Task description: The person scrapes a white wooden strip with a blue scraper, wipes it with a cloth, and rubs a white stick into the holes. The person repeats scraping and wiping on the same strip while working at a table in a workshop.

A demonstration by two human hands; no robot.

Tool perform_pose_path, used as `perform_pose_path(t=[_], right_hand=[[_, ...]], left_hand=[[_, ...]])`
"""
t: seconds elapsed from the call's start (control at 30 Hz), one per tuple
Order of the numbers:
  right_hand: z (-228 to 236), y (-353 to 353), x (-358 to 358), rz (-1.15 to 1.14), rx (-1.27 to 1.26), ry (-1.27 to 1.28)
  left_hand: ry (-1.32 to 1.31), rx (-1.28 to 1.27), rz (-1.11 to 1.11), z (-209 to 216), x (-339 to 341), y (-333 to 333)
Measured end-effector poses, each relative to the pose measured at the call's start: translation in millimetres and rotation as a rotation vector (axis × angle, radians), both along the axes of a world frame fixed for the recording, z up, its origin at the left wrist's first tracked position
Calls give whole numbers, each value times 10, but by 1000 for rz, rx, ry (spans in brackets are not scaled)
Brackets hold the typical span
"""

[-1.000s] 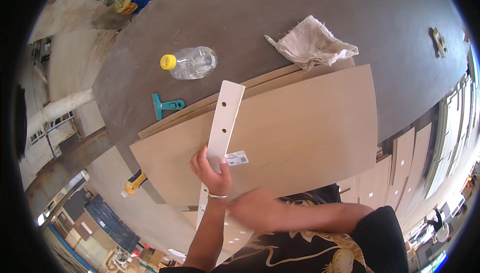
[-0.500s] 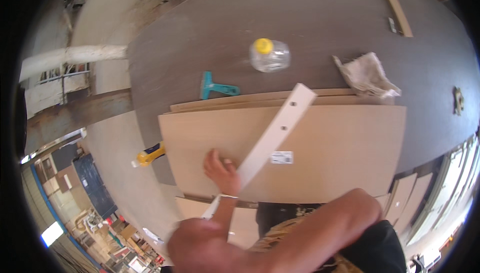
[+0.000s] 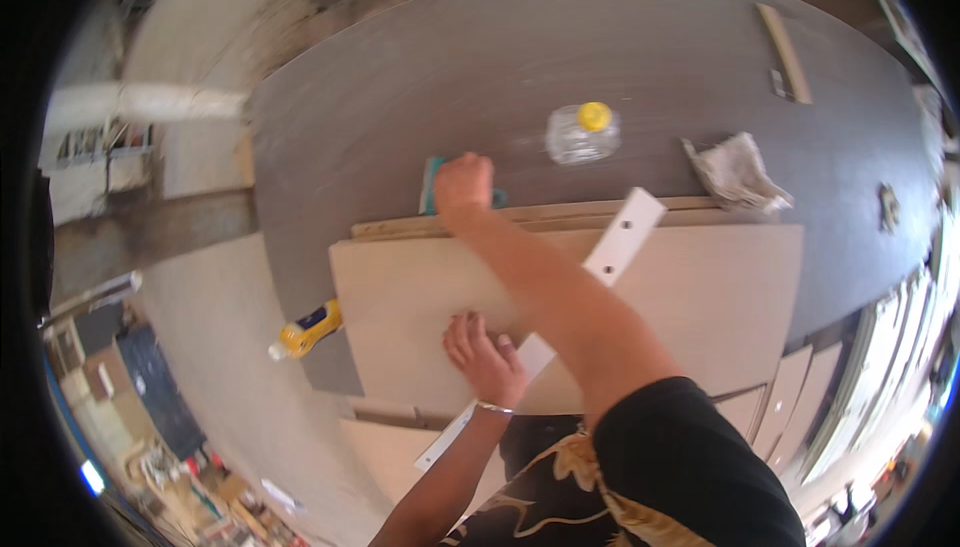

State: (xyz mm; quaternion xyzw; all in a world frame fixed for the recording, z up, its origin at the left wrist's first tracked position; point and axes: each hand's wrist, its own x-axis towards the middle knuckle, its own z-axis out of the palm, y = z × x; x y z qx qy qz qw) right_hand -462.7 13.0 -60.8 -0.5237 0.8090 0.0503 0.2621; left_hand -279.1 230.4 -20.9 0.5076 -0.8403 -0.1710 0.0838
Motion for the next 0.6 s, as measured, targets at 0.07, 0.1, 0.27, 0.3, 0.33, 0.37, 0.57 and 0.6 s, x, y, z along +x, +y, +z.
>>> perform_pose_path(t=[0.07, 0.1, 0.27, 0.3, 0.33, 0.37, 0.57, 0.6], right_hand=[[183, 0, -26, 29, -86, 116], [278, 18, -52, -7, -233, 107], [921, 988, -85, -510, -629, -511], [1056, 1345, -100, -709, -583, -947], [1170, 1700, -103, -871, -674, -1434], [1250, 2025, -97, -1039, -562, -1482], [1076, 2861, 246, -1865, -573, -1810], [1008, 2874, 295, -1832, -639, -1803]], left_hand=[[10, -32, -31, 2, 27, -5], [21, -17, -38, 2, 29, -16], [-23, 16, -168, 33, -29, -75], [-6, 3, -192, 27, -80, -83], [24, -23, -218, 16, -141, -86], [-12, -7, -227, 4, -206, -78], [-91, -86, -186, -106, -457, 5], [-98, -114, -197, -126, -453, -2]])
